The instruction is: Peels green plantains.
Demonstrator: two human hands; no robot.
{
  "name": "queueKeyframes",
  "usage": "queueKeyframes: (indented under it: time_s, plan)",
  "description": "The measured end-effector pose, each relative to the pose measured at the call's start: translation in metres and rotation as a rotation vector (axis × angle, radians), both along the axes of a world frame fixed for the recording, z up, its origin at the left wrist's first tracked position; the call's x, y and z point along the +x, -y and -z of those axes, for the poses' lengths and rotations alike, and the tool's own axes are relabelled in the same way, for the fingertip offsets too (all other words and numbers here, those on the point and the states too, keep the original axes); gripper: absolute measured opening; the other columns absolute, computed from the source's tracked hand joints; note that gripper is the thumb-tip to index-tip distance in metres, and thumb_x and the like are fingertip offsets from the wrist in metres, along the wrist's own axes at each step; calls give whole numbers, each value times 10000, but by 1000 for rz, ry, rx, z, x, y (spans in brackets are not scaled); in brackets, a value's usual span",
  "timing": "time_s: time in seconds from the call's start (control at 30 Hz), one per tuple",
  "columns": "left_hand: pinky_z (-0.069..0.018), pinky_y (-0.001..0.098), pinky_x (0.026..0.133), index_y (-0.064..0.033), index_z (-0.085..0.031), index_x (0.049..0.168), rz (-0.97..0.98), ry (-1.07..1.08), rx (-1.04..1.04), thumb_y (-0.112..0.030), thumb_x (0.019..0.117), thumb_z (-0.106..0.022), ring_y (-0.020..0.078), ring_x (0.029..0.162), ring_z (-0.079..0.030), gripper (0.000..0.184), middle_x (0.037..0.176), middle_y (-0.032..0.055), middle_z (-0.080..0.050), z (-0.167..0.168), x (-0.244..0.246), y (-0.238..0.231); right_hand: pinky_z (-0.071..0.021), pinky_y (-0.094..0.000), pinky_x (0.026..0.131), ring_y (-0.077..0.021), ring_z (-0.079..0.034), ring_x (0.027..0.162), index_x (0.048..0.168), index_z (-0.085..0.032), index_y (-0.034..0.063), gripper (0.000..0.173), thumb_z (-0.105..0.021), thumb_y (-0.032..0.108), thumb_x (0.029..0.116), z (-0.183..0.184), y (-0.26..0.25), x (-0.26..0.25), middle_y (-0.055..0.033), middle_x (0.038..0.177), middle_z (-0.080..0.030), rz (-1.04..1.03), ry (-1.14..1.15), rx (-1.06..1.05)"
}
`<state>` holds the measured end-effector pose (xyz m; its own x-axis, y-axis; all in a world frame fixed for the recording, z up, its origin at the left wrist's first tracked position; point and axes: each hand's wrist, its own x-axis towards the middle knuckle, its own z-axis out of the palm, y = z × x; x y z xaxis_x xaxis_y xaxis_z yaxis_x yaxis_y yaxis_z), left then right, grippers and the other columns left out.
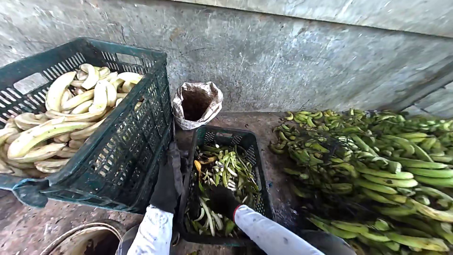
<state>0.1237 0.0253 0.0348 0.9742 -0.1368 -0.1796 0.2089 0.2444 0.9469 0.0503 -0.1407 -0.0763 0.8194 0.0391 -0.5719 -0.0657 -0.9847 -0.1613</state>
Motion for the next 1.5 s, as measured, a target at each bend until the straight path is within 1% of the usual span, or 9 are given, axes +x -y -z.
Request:
queueKeyframes:
  time_s: [0.27, 0.37, 0.5, 0.67, 0.73, 0.8, 0.97, 1.17, 1.5]
  plan:
    - [-566, 341, 707, -79, -620, 1032, 11, 17, 2, -383, 1122, -336, 133, 652, -582, 425, 738, 5, -569, 9, -9, 9, -512, -562, 994, -344, -640, 1161, 1293, -662, 100, 394, -641, 322, 968, 14, 33, -8, -177, 1300, -638, 382, 151, 312]
    - [-564, 320, 680, -70, -618, 1071, 31, 46, 19, -377, 1121, -343, 122, 647, -582, 415, 748, 2, -572, 12, -14, 10, -546, -517, 902, -313, -665, 1014, 1234, -661, 52, 320, -653, 224, 965, -16, 57, -16, -184, 1174, -656, 522, 318, 453]
    - [-561, 290, 636, -41, -615, 1093, 69, 22, -48, -302, 1120, -379, 127, 649, -598, 353, 771, 35, -603, 13, -23, 13, -536, -429, 982, -221, -643, 1130, 1272, -672, 79, 322, -654, 172, 964, -84, 95, -35, -136, 1275, -646, 575, 525, 620]
    - [-543, 257, 576, -48, -631, 1113, 153, 57, -61, -342, 1117, -357, 104, 621, -591, 401, 763, 17, -606, 31, -36, 25, -576, -290, 792, -126, -667, 925, 1273, -602, 21, 283, -544, 98, 1006, -108, 123, -56, -70, 1106, -689, 776, 948, 1292]
    - [-538, 257, 575, -36, -619, 1139, 157, 47, -36, -318, 1123, -337, 105, 624, -587, 400, 790, 21, -614, 28, -48, 32, -598, -379, 788, -206, -684, 956, 1366, -503, 130, 342, -463, 287, 1066, -80, 118, -44, -90, 1138, -672, 894, 817, 1716]
    - [-542, 285, 574, -36, -600, 1190, 178, 38, 4, -326, 1126, -329, 127, 626, -593, 402, 832, 41, -635, 32, -56, 39, -575, -354, 633, -206, -675, 793, 1210, -541, 117, 295, -392, 326, 1066, -58, 95, -24, -91, 974, -673, 1013, 662, 1881]
    - [-580, 300, 642, -34, -641, 1166, 231, 305, 129, -578, 1033, -423, 109, 684, -632, 600, 814, -7, -654, 52, -90, 37, -571, -334, 816, -155, -658, 934, 1392, -462, 37, 380, -534, 194, 1053, -80, 60, 1, -112, 1102, -656, 1053, 864, 1468]
    - [-538, 237, 587, -34, -630, 1138, 341, 206, 133, -380, 1071, -380, 61, 620, -587, 432, 747, -32, -611, 46, -113, 56, -568, -283, 813, -87, -644, 923, 1384, -485, -1, 425, -567, 199, 1018, -99, 62, -17, -104, 1160, -640, 563, 1336, 965]
    - [-569, 272, 585, -19, -600, 1152, 382, 53, 26, -345, 1098, -343, 106, 622, -616, 419, 758, 12, -620, 45, -114, 80, -558, -314, 944, -140, -632, 1096, 1303, -541, -53, 398, -575, 226, 1021, -91, 53, -34, -155, 1231, -628, 378, 1569, 894]
